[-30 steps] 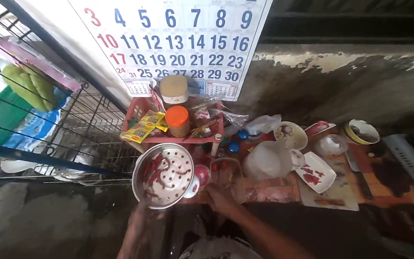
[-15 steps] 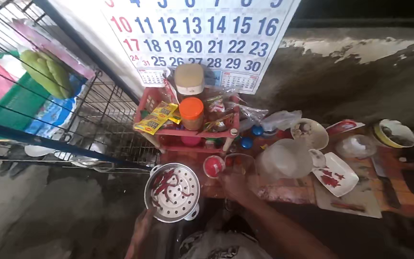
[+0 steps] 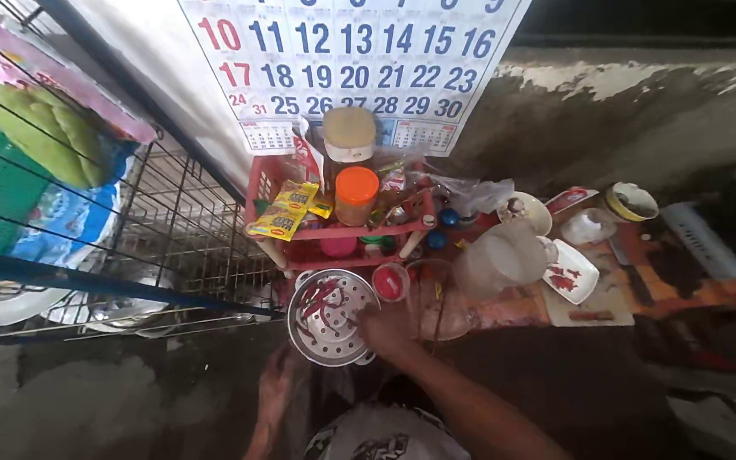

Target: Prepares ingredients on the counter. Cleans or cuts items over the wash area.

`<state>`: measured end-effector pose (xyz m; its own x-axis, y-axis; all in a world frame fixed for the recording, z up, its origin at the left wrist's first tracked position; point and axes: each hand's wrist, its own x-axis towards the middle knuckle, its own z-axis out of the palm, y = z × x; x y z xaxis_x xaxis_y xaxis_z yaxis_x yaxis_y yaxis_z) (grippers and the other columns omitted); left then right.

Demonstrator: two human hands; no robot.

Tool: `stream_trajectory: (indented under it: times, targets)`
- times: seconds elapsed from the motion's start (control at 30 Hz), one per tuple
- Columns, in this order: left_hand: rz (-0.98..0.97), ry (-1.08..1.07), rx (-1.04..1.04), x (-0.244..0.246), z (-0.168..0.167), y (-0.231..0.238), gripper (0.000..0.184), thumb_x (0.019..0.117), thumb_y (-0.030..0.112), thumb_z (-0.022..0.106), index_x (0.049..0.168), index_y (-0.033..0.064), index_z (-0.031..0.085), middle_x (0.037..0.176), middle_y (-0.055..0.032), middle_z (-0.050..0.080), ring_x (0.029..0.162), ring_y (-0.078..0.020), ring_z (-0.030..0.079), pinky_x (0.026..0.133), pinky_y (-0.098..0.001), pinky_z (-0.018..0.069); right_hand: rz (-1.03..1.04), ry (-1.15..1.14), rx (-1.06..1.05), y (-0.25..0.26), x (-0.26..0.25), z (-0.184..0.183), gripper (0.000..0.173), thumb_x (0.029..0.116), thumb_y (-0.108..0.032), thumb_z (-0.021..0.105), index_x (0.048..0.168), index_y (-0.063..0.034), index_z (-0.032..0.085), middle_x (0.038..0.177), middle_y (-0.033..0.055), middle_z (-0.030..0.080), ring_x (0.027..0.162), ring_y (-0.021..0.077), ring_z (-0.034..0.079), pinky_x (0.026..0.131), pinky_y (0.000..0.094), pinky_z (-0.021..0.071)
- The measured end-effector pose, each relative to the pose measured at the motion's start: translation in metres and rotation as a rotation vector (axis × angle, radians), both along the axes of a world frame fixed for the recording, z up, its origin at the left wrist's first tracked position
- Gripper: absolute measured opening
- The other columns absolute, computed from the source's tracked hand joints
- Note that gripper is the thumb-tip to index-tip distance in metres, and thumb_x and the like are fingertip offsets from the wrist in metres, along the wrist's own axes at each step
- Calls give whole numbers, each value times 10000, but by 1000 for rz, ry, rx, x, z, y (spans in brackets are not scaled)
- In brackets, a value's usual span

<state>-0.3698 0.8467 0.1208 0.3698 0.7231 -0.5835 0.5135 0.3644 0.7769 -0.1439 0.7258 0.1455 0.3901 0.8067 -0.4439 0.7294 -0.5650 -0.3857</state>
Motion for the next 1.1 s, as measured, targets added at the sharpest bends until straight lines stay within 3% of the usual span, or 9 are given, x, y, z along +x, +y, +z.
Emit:
stream_trajectory:
  times: [0.1, 0.2, 0.3, 0.4, 0.5, 0.63, 0.8, 1.0, 1.1]
  targets:
    - [-34, -28, 136, -11, 10, 1, 427, 1051, 210, 546, 1425, 6, 524, 1297, -181, 648, 1045, -278, 705, 827, -482, 614, -32, -6, -107, 29, -18, -21, 328, 1043, -180, 487, 1306, -43, 628, 1326, 252, 603, 1038, 455, 675, 853, 615, 556]
    - [-98, -104, 290, -10, 13, 1, 366, 1016, 147, 547, 1338, -21, 591, 1203, -152, 692, 950, -209, 716, 777, -401, 619, -58, -10, -169, 50, -25, -27, 388, 1027, -73, 461, 1400, -17, 554, 1370, 280, 573, 1062, 475, 668, 872, 618, 549]
    - [-176, -189, 343, 6, 15, 3, 320, 1008, 156, 580, 1265, -20, 649, 1110, -113, 729, 890, -141, 717, 778, -327, 611, -73, 34, -144, 54, -23, -31, 401, 1054, -133, 448, 1423, -5, 538, 1436, 260, 547, 1186, 462, 625, 934, 614, 522]
    - [-253, -189, 205, 32, 20, 10, 307, 1041, 187, 581, 1272, 2, 660, 1083, -98, 741, 837, -142, 726, 723, -322, 619, -105, 164, -42, 47, -19, -20, 416, 1064, -281, 480, 1377, -23, 571, 1400, 226, 579, 1267, 413, 591, 998, 616, 493]
    - [-297, -170, 8, 56, 20, 14, 326, 1029, 225, 622, 1289, 33, 661, 1072, -102, 731, 816, -184, 719, 694, -366, 622, -38, 266, 41, 35, -23, 1, 369, 1085, -315, 458, 1304, -51, 594, 1206, 204, 687, 1131, 391, 676, 947, 623, 525]
    - [-249, -205, 70, 70, 19, 12, 152, 969, 138, 702, 1075, 39, 747, 929, -68, 744, 719, -155, 698, 627, -317, 600, -9, 291, 199, 24, -25, 9, 355, 1084, -283, 470, 1256, -23, 639, 1212, 194, 682, 1153, 357, 667, 969, 570, 525]
    - [-298, -235, 98, 67, 16, 17, 147, 1007, 131, 638, 1063, 14, 707, 886, -78, 734, 721, -171, 716, 645, -330, 627, -108, 381, 316, 16, -29, -4, 342, 1072, -306, 508, 1193, -25, 661, 1100, 160, 710, 1031, 311, 704, 922, 546, 553]
    - [-8, -337, -77, 64, 22, 19, 91, 961, -15, 628, 1035, -57, 660, 788, -115, 710, 633, -186, 701, 624, -325, 631, -190, 709, 440, 14, -33, -16, 355, 1075, -262, 524, 1268, 16, 629, 1103, 178, 704, 961, 247, 704, 913, 441, 570]
    - [58, -401, -132, 63, 22, 20, 113, 984, -4, 571, 1067, -58, 626, 767, -115, 705, 634, -187, 697, 627, -335, 627, -139, 709, 475, 17, -33, -16, 347, 1085, -246, 496, 1238, 22, 655, 1140, 181, 699, 984, 248, 698, 926, 444, 561]
